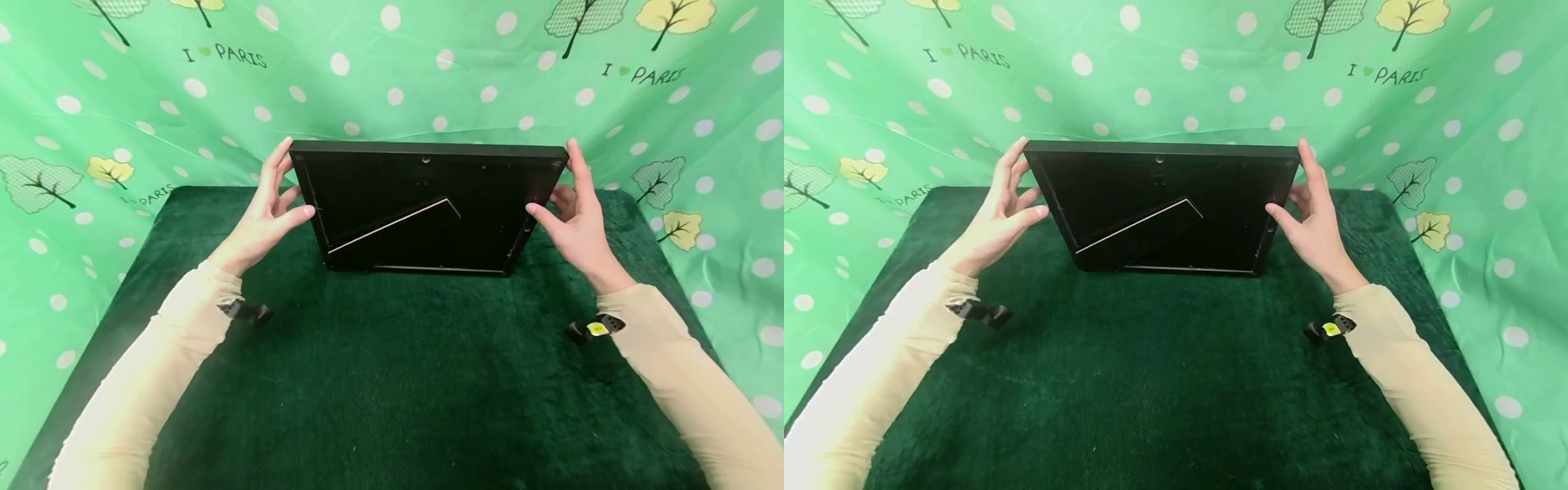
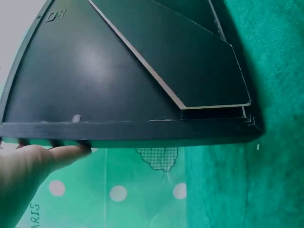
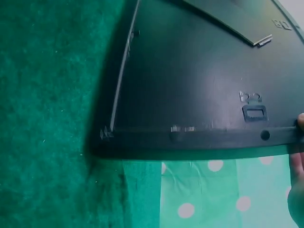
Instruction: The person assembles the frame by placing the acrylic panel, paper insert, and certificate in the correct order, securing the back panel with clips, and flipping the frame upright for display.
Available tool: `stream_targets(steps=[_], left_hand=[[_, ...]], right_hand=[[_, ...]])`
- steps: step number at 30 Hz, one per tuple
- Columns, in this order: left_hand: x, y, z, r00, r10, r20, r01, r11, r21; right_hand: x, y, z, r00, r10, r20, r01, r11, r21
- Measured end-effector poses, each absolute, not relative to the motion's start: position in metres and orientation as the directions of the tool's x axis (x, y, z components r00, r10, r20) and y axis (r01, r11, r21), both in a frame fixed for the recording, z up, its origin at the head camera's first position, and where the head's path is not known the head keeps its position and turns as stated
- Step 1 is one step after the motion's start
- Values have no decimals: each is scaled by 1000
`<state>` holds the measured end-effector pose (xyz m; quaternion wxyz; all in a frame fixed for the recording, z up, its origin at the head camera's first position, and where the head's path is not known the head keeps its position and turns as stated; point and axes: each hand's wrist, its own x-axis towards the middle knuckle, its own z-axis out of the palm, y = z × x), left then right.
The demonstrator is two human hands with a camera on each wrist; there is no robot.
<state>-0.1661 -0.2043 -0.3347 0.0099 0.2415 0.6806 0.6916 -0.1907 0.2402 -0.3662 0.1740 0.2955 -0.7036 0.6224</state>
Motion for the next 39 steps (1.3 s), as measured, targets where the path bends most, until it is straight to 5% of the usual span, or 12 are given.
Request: stream_targets(steps=[11, 27, 39], left_hand=[[-169, -219, -321, -904, 190, 382, 377, -65, 924], [-164, -230, -310, -893, 268, 361, 338, -127, 932], [-163, -231, -313, -882, 258, 395, 349, -206, 914]], right_hand=[[-183, 244, -351, -800, -162, 578, -587, 7, -810], [-156, 257, -317, -894, -105, 435, -447, 148, -882], [-151, 242, -305, -912, -129, 388, -357, -211, -910]])
